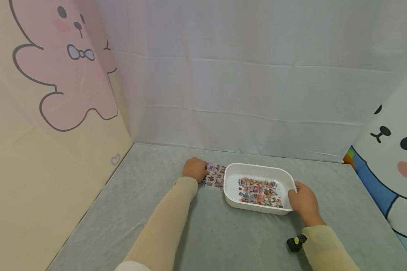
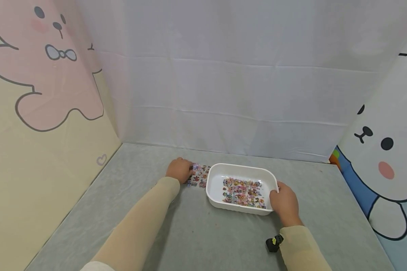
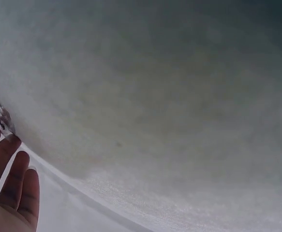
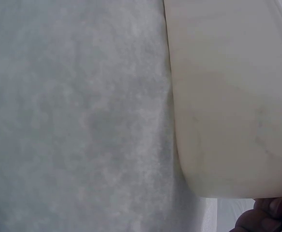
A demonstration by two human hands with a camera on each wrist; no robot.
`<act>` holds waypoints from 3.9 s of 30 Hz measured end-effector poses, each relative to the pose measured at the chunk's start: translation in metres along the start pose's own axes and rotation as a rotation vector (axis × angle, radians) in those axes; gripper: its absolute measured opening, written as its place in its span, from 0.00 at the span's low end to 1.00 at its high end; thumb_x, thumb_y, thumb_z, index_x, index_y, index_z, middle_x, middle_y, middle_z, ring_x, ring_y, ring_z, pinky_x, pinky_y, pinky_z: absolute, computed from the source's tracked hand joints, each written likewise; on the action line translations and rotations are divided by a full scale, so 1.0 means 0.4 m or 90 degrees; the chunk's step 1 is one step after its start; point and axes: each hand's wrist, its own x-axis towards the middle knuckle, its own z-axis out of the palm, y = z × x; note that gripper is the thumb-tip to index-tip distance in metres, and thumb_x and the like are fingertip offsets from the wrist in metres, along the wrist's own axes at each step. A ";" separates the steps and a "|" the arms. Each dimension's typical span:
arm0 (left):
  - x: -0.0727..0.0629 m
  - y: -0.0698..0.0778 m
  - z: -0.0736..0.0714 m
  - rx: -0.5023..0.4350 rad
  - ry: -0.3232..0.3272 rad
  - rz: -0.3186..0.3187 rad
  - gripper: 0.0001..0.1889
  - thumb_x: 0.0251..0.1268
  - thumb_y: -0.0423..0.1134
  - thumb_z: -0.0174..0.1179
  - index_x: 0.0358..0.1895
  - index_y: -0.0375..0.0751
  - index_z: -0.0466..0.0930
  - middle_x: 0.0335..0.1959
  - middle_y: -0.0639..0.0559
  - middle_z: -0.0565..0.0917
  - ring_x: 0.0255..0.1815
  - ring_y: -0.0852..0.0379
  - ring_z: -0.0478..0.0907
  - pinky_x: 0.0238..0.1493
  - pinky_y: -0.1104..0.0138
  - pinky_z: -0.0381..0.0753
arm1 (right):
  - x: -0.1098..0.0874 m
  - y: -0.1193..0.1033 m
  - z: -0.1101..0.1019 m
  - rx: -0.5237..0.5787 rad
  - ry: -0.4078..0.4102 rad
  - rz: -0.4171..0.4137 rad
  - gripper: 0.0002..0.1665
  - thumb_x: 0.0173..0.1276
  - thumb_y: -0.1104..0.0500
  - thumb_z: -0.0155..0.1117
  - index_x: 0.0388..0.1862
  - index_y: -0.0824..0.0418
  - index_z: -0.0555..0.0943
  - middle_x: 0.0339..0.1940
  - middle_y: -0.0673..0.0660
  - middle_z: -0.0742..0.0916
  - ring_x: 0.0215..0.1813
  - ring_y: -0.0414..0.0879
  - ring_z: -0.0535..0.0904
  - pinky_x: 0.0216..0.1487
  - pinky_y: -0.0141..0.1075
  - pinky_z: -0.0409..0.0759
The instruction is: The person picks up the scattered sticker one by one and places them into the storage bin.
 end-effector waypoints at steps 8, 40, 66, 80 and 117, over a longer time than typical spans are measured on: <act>0.002 0.001 0.001 -0.030 0.016 0.001 0.20 0.67 0.53 0.70 0.56 0.47 0.88 0.48 0.50 0.89 0.50 0.48 0.83 0.55 0.55 0.81 | 0.000 0.000 -0.001 0.004 -0.004 0.005 0.31 0.75 0.62 0.44 0.71 0.79 0.67 0.61 0.78 0.79 0.55 0.67 0.79 0.56 0.62 0.77; -0.004 -0.085 -0.022 -0.612 -0.135 -0.185 0.09 0.54 0.34 0.72 0.25 0.43 0.80 0.25 0.51 0.80 0.25 0.54 0.72 0.25 0.61 0.73 | -0.006 -0.003 -0.007 0.009 -0.008 -0.008 0.32 0.74 0.62 0.43 0.71 0.80 0.67 0.60 0.78 0.79 0.54 0.66 0.79 0.55 0.62 0.77; -0.037 -0.168 -0.066 -0.846 -0.152 -0.254 0.14 0.72 0.38 0.66 0.55 0.36 0.87 0.35 0.51 0.89 0.34 0.58 0.83 0.40 0.63 0.83 | -0.002 -0.001 -0.005 0.003 -0.007 0.004 0.32 0.74 0.62 0.43 0.71 0.81 0.66 0.63 0.80 0.76 0.59 0.69 0.76 0.60 0.63 0.74; -0.027 -0.148 -0.109 -0.980 -0.119 -0.275 0.12 0.72 0.33 0.65 0.52 0.31 0.86 0.35 0.46 0.87 0.35 0.57 0.84 0.38 0.68 0.84 | -0.003 0.001 -0.006 0.006 -0.006 -0.005 0.32 0.73 0.62 0.43 0.70 0.81 0.67 0.62 0.79 0.77 0.57 0.68 0.77 0.58 0.63 0.75; -0.012 0.019 -0.253 -0.984 -0.149 -0.094 0.10 0.73 0.36 0.64 0.50 0.33 0.87 0.39 0.45 0.86 0.34 0.55 0.79 0.42 0.60 0.83 | 0.000 0.004 -0.003 0.003 -0.008 0.007 0.33 0.74 0.61 0.44 0.73 0.80 0.64 0.64 0.80 0.76 0.60 0.70 0.76 0.60 0.64 0.74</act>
